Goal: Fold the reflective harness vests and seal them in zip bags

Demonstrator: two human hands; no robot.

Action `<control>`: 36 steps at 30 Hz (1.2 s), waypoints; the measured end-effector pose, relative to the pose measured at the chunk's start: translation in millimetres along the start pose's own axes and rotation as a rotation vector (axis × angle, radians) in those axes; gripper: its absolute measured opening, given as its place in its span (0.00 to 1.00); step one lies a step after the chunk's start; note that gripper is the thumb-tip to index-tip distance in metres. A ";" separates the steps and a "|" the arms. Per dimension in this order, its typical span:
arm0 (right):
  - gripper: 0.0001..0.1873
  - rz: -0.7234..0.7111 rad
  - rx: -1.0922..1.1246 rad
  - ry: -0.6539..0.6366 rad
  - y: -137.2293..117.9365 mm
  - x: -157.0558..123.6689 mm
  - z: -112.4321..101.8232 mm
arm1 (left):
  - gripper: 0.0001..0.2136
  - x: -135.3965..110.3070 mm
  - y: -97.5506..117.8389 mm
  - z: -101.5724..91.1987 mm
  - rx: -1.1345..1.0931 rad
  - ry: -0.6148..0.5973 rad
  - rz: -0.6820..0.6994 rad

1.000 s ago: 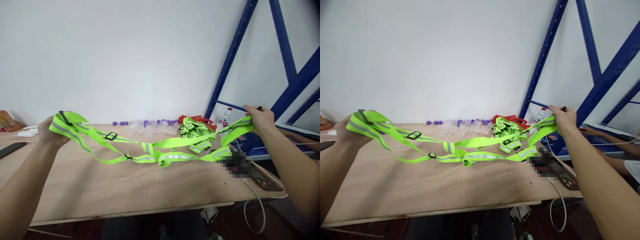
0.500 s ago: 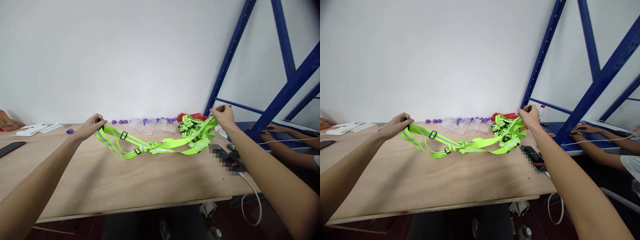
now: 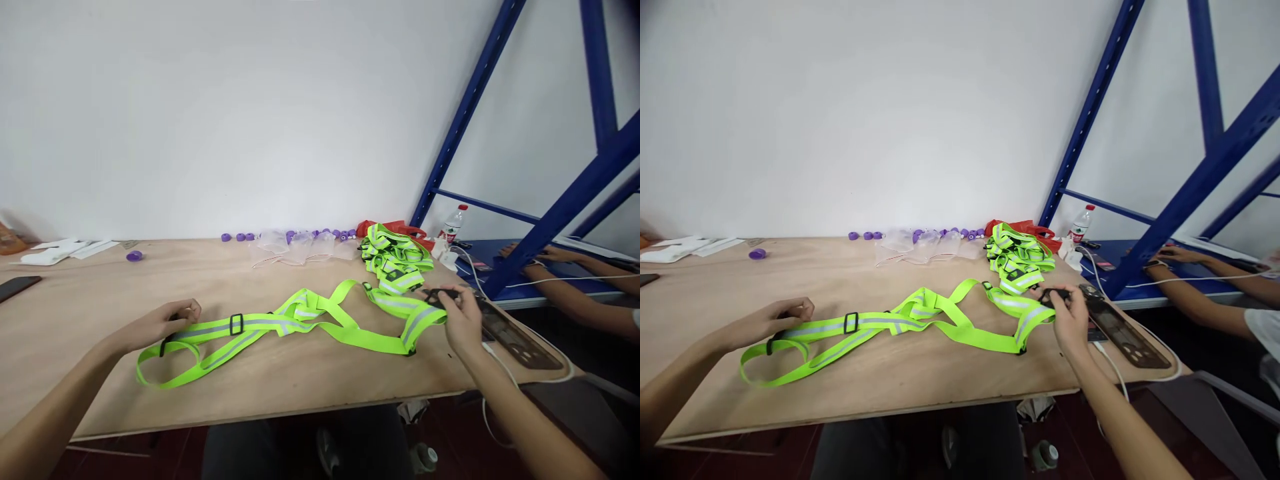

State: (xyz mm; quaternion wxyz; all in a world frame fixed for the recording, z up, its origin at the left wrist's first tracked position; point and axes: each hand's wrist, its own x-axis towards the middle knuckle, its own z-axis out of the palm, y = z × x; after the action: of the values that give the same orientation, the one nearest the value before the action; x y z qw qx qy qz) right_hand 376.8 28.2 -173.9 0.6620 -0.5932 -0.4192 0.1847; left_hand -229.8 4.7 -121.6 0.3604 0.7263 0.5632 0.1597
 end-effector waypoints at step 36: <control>0.29 -0.333 -0.928 -0.668 33.3 -10.4 -16.0 | 0.12 187.4 111.8 69.4 0.157 0.286 0.183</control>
State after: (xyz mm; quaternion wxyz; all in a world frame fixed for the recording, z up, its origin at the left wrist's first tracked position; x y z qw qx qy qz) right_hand 391.6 18.0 -207.9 0.1860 -0.6565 -0.7292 0.0524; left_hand -48.0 143.9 -123.4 0.2028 0.7702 0.5509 0.2493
